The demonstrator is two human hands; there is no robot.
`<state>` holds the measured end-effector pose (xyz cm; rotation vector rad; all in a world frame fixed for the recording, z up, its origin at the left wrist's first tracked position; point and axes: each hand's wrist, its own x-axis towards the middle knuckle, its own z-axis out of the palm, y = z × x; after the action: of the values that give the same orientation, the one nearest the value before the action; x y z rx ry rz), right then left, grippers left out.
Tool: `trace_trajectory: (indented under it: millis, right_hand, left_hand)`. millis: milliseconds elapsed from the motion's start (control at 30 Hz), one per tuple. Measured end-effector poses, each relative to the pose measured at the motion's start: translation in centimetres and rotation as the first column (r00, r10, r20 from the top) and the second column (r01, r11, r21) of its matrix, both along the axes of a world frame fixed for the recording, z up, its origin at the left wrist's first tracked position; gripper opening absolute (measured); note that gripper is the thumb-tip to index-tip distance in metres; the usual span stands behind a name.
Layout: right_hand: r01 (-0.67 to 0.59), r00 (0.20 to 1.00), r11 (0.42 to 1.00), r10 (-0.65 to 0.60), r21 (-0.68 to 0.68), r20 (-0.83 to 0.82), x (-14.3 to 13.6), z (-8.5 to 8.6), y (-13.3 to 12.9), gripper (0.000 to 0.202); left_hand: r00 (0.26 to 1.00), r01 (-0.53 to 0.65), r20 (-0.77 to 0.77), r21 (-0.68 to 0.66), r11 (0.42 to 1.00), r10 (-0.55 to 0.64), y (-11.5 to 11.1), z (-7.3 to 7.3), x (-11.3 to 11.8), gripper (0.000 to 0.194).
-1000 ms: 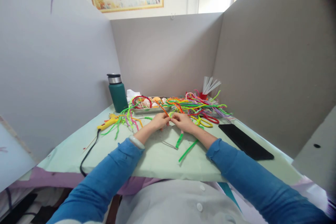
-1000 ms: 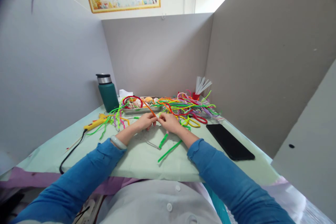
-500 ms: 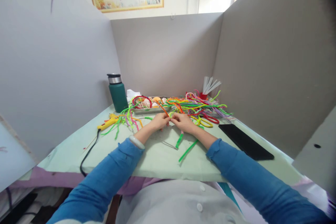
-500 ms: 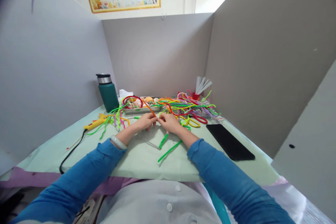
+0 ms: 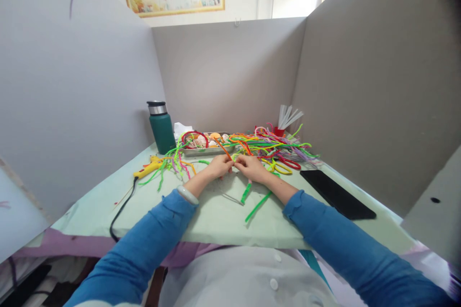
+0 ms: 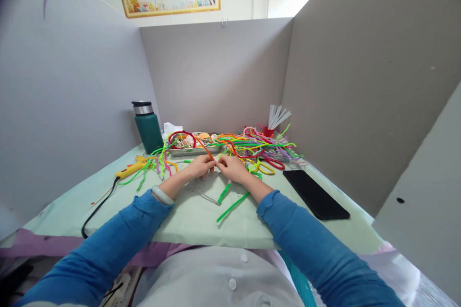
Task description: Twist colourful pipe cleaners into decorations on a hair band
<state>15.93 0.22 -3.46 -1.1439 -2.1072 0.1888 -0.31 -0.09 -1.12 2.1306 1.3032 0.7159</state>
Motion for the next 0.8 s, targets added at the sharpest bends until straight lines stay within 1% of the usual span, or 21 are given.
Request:
trace_trajectory:
  millis: [433,600,800]
  right_hand:
    - [0.01,0.999,1.0,-0.01,-0.011,0.03,-0.06,0.09,-0.16,0.019]
    - [0.023,0.999,1.0,-0.022,-0.018,0.045,-0.08,0.15,-0.21,0.019]
    - [0.002,0.999,1.0,-0.001,-0.023,0.044,0.0,-0.1,-0.05,0.018]
  left_hand:
    - [0.999,0.001,-0.042,0.011,1.0,0.0,-0.49,0.43,0.02,0.026]
    - [0.999,0.0,-0.05,-0.001,1.0,0.0,-0.47,0.33,-0.01,0.026]
    - [0.999,0.009,-0.043,0.007,1.0,-0.009,-0.37,0.19,-0.04,0.025]
